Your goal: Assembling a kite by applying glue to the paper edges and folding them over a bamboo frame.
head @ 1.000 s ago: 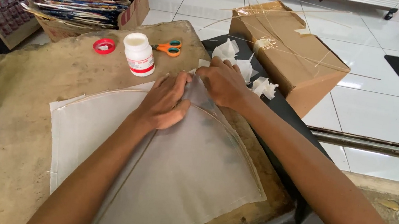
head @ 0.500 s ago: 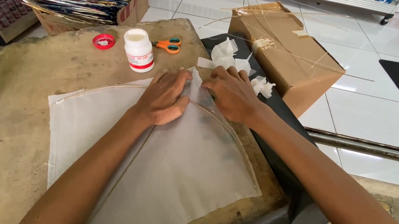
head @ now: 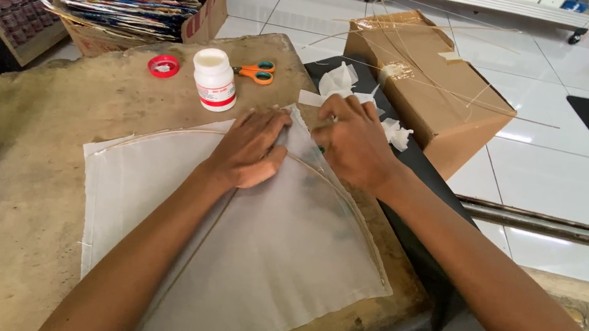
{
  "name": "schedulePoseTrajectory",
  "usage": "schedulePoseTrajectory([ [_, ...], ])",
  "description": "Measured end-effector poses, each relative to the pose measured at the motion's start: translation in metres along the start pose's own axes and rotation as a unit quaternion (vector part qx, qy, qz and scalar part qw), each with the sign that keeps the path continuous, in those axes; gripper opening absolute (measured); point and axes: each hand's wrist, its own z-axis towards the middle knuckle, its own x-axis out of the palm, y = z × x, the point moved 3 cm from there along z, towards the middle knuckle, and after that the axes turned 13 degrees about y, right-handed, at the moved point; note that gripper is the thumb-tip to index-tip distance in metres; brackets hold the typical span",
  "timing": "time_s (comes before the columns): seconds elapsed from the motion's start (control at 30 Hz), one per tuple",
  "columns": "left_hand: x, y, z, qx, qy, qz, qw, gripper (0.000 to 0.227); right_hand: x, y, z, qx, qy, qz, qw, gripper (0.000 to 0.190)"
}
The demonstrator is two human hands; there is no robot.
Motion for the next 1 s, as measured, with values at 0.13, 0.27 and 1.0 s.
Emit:
schedulePoseTrajectory([
  [0.13,0.005,0.005,0.003,-0.012,0.002,-0.024,1.0,0.051,0.015,-0.018,0.023,0.05,0.0,0.09,0.995,0.037],
  [0.27,0.006,0.007,0.005,0.002,-0.007,-0.025,1.0,0.051,0.031,-0.021,0.041,0.089,0.056,0.097,0.99,0.042],
  [1.0,-0.006,-0.006,-0.003,-0.021,0.001,0.002,1.0,0.053,0.024,-0.012,0.054,0.101,0.036,0.071,0.992,0.027],
])
